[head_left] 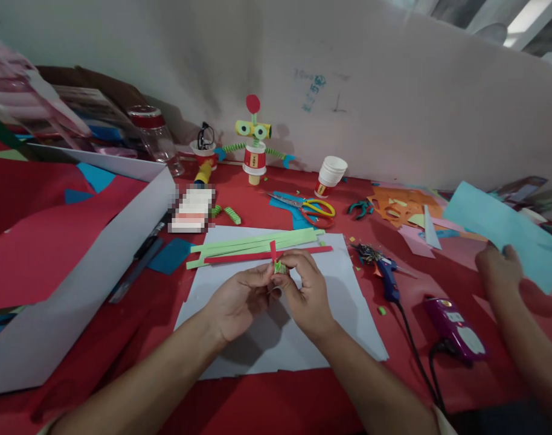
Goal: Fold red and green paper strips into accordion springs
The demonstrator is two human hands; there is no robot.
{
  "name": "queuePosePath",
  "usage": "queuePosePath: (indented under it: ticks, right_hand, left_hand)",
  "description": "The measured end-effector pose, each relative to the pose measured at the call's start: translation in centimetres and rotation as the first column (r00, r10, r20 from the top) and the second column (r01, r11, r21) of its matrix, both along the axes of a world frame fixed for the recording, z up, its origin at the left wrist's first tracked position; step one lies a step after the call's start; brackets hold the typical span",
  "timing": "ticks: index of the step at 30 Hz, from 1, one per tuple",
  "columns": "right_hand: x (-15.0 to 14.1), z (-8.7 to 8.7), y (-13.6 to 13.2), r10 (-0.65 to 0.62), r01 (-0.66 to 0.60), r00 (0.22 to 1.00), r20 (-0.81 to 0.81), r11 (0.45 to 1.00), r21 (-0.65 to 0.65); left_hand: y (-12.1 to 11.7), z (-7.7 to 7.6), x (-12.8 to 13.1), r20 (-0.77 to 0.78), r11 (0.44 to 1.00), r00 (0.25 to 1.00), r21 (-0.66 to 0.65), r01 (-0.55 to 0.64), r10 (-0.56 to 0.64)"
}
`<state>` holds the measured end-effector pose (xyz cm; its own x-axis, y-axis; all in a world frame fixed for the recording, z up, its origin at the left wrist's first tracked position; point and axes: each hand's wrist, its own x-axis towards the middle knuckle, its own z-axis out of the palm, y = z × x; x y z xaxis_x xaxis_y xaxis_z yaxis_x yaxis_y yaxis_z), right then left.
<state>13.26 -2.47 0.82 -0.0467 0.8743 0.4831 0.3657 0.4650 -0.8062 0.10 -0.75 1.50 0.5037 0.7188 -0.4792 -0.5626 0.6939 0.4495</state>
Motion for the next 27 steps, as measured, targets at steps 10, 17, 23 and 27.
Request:
queuePosePath:
  ticks: [10,17,23,27]
  right_hand:
    - [-0.03,-0.77,0.41,-0.016,0.014,0.999,-0.038,0.998,-0.059]
    - [-0.12,-0.21,0.16,-0.020,0.013,0.996,-0.091,0.996,-0.083]
    - [-0.07,-0.25,0.52,-0.047,0.039,0.996,-0.077,0.994,-0.104]
    - [-0.10,-0.19,0.54,-0.048,0.038,0.997,-0.064,0.989,-0.145]
  left_hand:
    - [-0.01,-0.16,0.15,-0.075,0.980,0.983,0.124,-0.158,0.168]
    - [0.24,0.17,-0.20,-0.144,0.963,0.972,0.224,-0.152,0.187]
    - [0.23,-0.10,-0.07,-0.171,0.961,0.966,0.233,-0.152,0.194]
    - [0.46,0.00,-0.23,-0.174,0.963,0.964,0.215,-0.161,0.201]
